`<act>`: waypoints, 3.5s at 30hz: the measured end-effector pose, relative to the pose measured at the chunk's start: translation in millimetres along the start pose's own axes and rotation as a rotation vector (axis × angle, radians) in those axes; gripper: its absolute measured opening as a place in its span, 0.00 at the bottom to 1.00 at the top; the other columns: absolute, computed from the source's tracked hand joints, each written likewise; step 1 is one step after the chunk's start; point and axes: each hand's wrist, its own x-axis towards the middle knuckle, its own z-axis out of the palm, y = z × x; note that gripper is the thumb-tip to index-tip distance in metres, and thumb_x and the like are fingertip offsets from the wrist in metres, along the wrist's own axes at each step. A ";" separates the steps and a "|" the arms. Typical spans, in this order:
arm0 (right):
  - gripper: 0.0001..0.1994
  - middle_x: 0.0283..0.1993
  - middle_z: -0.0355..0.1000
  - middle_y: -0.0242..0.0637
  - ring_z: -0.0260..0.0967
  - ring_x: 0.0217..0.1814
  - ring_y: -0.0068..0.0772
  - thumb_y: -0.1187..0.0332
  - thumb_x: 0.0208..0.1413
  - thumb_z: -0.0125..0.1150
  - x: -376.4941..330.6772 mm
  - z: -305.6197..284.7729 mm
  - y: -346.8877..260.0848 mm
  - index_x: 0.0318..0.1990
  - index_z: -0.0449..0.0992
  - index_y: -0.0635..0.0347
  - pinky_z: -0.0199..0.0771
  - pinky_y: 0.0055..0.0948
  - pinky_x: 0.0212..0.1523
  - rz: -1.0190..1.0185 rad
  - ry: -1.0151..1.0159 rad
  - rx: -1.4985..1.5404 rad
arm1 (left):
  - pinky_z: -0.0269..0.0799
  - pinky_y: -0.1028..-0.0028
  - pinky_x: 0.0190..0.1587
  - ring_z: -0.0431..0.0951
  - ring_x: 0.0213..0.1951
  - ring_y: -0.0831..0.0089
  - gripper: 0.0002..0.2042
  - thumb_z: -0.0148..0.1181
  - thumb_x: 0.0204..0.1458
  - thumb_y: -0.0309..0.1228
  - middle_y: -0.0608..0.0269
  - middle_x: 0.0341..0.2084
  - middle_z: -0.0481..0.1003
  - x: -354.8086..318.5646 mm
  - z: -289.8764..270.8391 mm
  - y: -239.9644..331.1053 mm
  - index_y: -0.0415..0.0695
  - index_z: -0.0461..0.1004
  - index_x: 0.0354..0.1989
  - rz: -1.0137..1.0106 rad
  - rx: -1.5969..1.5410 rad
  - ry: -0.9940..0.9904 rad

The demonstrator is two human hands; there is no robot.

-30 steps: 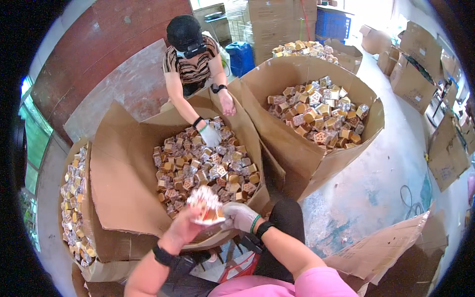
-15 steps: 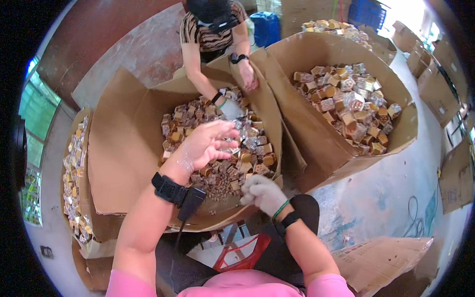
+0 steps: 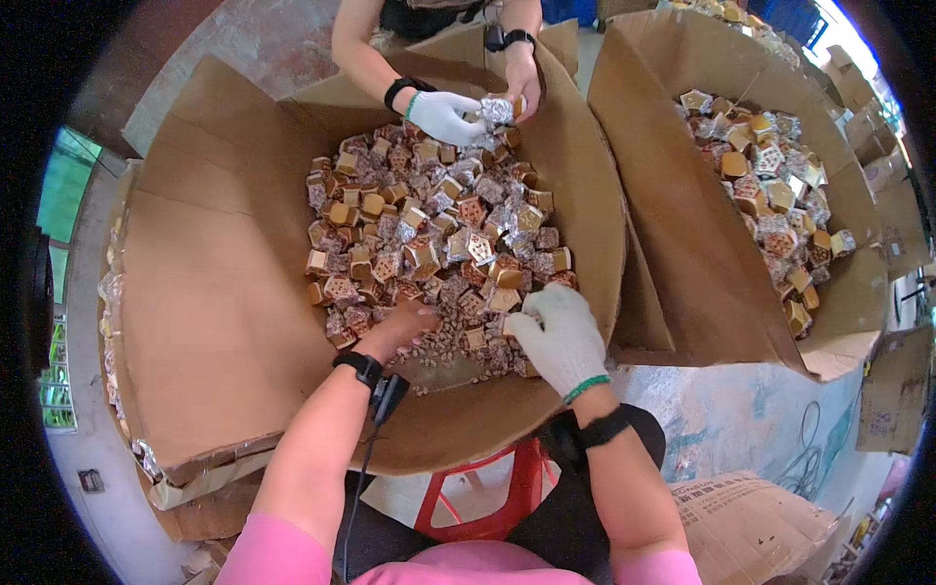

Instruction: The worker is sorting small individually wrapped food items or packages from one large cardboard bin into smaller groups or checking them.

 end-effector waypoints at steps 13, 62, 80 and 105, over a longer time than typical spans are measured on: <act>0.11 0.47 0.72 0.44 0.69 0.53 0.46 0.66 0.51 0.62 34.8 0.4 5.1 0.40 0.74 0.60 0.68 0.36 0.55 0.127 -0.167 0.304 | 0.70 0.56 0.50 0.75 0.48 0.47 0.23 0.53 0.53 0.29 0.42 0.48 0.73 133.2 140.2 -104.3 0.39 0.64 0.58 0.199 0.284 0.007; 0.12 0.44 0.75 0.43 0.73 0.47 0.41 0.73 0.47 0.65 31.9 -2.9 5.5 0.41 0.76 0.64 0.72 0.32 0.49 0.093 -0.268 0.398 | 0.77 0.56 0.43 0.78 0.41 0.61 0.15 0.49 0.58 0.37 0.59 0.39 0.75 88.0 192.8 -90.2 0.46 0.69 0.51 -0.718 -1.267 -0.401; 0.14 0.40 0.72 0.50 0.69 0.44 0.54 0.61 0.56 0.53 25.7 9.3 18.3 0.36 0.75 0.64 0.69 0.42 0.45 0.062 -0.229 0.293 | 0.69 0.50 0.56 0.73 0.53 0.57 0.22 0.52 0.54 0.36 0.56 0.51 0.72 10.6 110.1 -66.2 0.42 0.65 0.57 -0.291 -1.397 -0.368; 0.12 0.40 0.72 0.47 0.71 0.44 0.50 0.65 0.53 0.61 -130.7 36.4 -115.6 0.42 0.74 0.61 0.72 0.37 0.44 -0.302 -0.071 0.520 | 0.69 0.56 0.55 0.74 0.51 0.61 0.22 0.47 0.60 0.45 0.57 0.51 0.73 -251.4 47.7 -38.3 0.43 0.67 0.56 0.296 -1.382 -0.088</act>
